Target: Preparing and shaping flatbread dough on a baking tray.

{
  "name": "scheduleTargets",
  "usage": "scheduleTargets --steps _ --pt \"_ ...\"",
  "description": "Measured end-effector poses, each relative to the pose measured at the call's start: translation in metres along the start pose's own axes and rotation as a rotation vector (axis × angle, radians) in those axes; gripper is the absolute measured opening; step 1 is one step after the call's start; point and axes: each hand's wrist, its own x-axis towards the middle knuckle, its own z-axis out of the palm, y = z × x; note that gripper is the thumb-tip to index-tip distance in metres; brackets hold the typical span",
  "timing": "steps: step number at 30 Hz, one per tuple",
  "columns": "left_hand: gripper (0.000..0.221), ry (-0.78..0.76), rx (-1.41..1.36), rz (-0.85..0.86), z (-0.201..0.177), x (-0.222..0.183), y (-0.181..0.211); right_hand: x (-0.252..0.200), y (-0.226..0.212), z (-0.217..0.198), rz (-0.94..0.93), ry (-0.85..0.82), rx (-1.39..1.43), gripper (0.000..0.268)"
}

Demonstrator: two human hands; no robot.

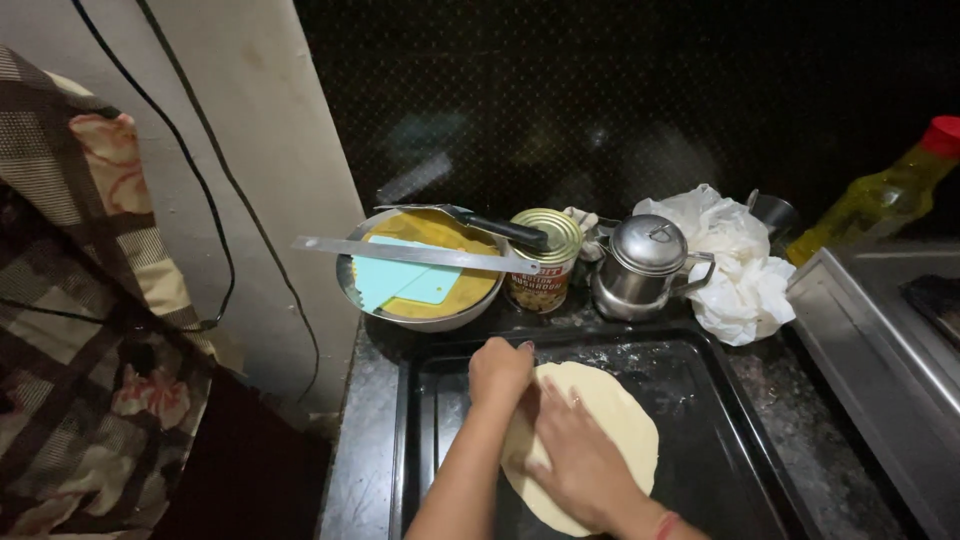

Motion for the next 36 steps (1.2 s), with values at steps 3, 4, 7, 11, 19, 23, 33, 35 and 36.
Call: scheduleTargets --steps 3,4,7,11,19,23,33,35,36 --pt "0.047 -0.032 -0.005 0.023 -0.004 -0.004 0.001 -0.006 -0.012 0.002 -0.072 -0.308 -0.057 0.067" --pt "0.045 -0.067 0.003 0.035 -0.005 -0.004 0.001 -0.007 -0.016 0.000 -0.121 -0.472 -0.086 0.068" --pt "0.040 -0.012 0.022 0.143 0.002 -0.006 -0.009 -0.066 0.047 0.086 -0.542 -0.206 -0.171 0.043" --pt "0.036 0.065 0.056 0.259 0.010 -0.010 -0.013 -0.061 0.045 0.020 -0.293 -0.426 0.068 0.048" --pt "0.032 0.175 -0.063 0.300 0.029 0.002 -0.027 0.006 0.028 -0.038 -0.177 -0.140 -0.014 0.079" --pt "0.035 0.097 -0.176 0.233 0.016 0.006 -0.034 0.029 0.065 -0.013 0.194 0.031 0.406 0.060" --pt "0.047 -0.277 -1.042 0.302 0.036 0.029 -0.079 0.081 0.112 -0.013 1.198 -0.341 1.694 0.046" --pt "0.047 -0.310 -1.053 0.316 0.037 0.028 -0.080 0.079 0.120 -0.014 1.196 -0.376 1.750 0.048" --pt "0.048 -0.310 -1.058 0.333 0.037 0.028 -0.080 0.077 0.124 -0.016 1.220 -0.301 1.727 0.048"
